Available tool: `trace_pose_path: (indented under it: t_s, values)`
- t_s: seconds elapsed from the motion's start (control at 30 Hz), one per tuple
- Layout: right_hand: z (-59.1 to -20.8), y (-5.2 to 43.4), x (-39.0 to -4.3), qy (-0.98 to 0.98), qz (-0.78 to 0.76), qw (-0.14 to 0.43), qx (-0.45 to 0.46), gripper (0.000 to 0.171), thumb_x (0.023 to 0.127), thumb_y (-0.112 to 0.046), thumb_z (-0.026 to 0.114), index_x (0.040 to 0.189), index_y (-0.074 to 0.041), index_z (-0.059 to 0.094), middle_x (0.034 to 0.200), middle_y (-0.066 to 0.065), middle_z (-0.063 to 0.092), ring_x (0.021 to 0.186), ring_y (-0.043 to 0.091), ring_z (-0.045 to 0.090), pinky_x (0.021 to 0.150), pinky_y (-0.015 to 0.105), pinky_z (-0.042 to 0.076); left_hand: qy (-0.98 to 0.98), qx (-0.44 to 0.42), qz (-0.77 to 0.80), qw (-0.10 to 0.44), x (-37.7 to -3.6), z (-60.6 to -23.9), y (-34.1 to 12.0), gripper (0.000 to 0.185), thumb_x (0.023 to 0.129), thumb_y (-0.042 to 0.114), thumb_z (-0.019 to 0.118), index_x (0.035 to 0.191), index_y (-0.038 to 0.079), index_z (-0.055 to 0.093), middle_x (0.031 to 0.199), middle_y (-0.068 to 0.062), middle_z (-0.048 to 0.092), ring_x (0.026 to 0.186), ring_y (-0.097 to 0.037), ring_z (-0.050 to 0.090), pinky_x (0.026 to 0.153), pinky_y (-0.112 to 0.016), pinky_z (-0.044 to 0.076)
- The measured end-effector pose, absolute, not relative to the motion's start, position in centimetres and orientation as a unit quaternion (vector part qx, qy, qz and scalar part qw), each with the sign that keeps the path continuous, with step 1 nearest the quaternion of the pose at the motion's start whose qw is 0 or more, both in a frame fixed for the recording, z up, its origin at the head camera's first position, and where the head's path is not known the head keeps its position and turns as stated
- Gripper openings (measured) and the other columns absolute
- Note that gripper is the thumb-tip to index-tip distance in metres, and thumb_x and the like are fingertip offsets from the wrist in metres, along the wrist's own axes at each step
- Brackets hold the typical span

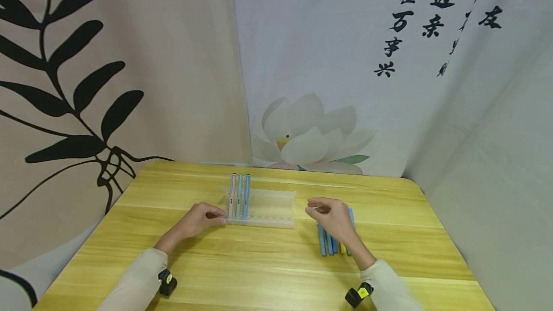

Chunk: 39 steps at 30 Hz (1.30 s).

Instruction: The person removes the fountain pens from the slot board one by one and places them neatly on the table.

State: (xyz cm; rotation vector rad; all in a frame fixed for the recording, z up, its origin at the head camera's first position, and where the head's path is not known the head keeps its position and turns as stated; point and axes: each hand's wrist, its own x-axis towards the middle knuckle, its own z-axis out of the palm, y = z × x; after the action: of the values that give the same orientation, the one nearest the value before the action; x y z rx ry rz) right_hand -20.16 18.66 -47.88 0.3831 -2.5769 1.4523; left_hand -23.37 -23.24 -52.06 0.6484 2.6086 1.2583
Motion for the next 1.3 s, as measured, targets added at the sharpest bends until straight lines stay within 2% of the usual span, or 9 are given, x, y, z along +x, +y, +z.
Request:
trace_pose_path:
  t_s: [0.2, 0.43, 0.63, 0.87, 1.13, 1.3]
  values:
    - [-47.9, 16.2, -20.9, -0.849, 0.503, 0.074, 0.141, 0.024, 0.092, -0.024, 0.079, 0.114, -0.017, 0.079, 0.105, 0.000, 0.078, 0.087, 0.015, 0.073, 0.076, 0.029, 0.059, 0.876, 0.215, 0.423, 0.086, -23.3, -52.1, -23.1, 0.023, 0.098, 0.022, 0.071, 0.112, 0.005, 0.078, 0.102, -0.003, 0.077, 0.088, -0.012, 0.066, 0.077, -0.025, 0.054]
    - [-48.3, 13.3, -21.8, -0.841, 0.512, 0.062, 0.165, 0.023, 0.092, -0.024, 0.079, 0.114, -0.017, 0.079, 0.104, 0.000, 0.078, 0.084, 0.013, 0.073, 0.073, 0.026, 0.058, 0.877, 0.210, 0.423, 0.090, -23.5, -52.3, -23.2, 0.024, 0.098, 0.023, 0.071, 0.113, 0.006, 0.078, 0.104, -0.003, 0.077, 0.091, -0.015, 0.067, 0.078, -0.025, 0.055]
    - [-48.9, 10.9, -22.1, -0.837, 0.511, 0.052, 0.187, 0.024, 0.094, -0.025, 0.076, 0.115, -0.013, 0.078, 0.104, 0.001, 0.078, 0.087, 0.015, 0.073, 0.076, 0.027, 0.058, 0.874, 0.216, 0.428, 0.084, -23.4, -52.2, -23.2, 0.024, 0.098, 0.020, 0.071, 0.113, 0.002, 0.077, 0.106, -0.008, 0.077, 0.093, -0.017, 0.068, 0.078, -0.025, 0.054]
    - [-49.6, 8.1, -22.7, -0.839, 0.507, 0.030, 0.195, 0.022, 0.096, -0.020, 0.075, 0.114, -0.010, 0.078, 0.104, 0.002, 0.078, 0.088, 0.014, 0.073, 0.076, 0.026, 0.058, 0.877, 0.213, 0.422, 0.085, -23.5, -52.4, -23.3, 0.025, 0.098, 0.025, 0.072, 0.113, 0.007, 0.078, 0.105, -0.003, 0.077, 0.092, -0.013, 0.068, 0.080, -0.026, 0.055]
    - [-50.3, 5.7, -23.4, -0.833, 0.519, 0.015, 0.189, 0.024, 0.095, -0.015, 0.075, 0.112, 0.002, 0.076, 0.101, 0.008, 0.078, 0.086, 0.018, 0.073, 0.073, 0.027, 0.058, 0.876, 0.211, 0.424, 0.087, -23.6, -52.6, -23.4, 0.025, 0.097, 0.026, 0.072, 0.113, 0.007, 0.078, 0.104, -0.001, 0.077, 0.091, -0.013, 0.068, 0.079, -0.026, 0.055]
    - [-50.7, 4.7, -23.9, -0.834, 0.521, 0.019, 0.181, 0.025, 0.094, -0.016, 0.075, 0.111, 0.003, 0.076, 0.101, 0.010, 0.078, 0.086, 0.018, 0.073, 0.072, 0.027, 0.059, 0.872, 0.216, 0.429, 0.089, -23.6, -52.6, -23.4, 0.025, 0.097, 0.025, 0.072, 0.114, 0.007, 0.078, 0.104, -0.001, 0.077, 0.091, -0.013, 0.068, 0.079, -0.026, 0.055]
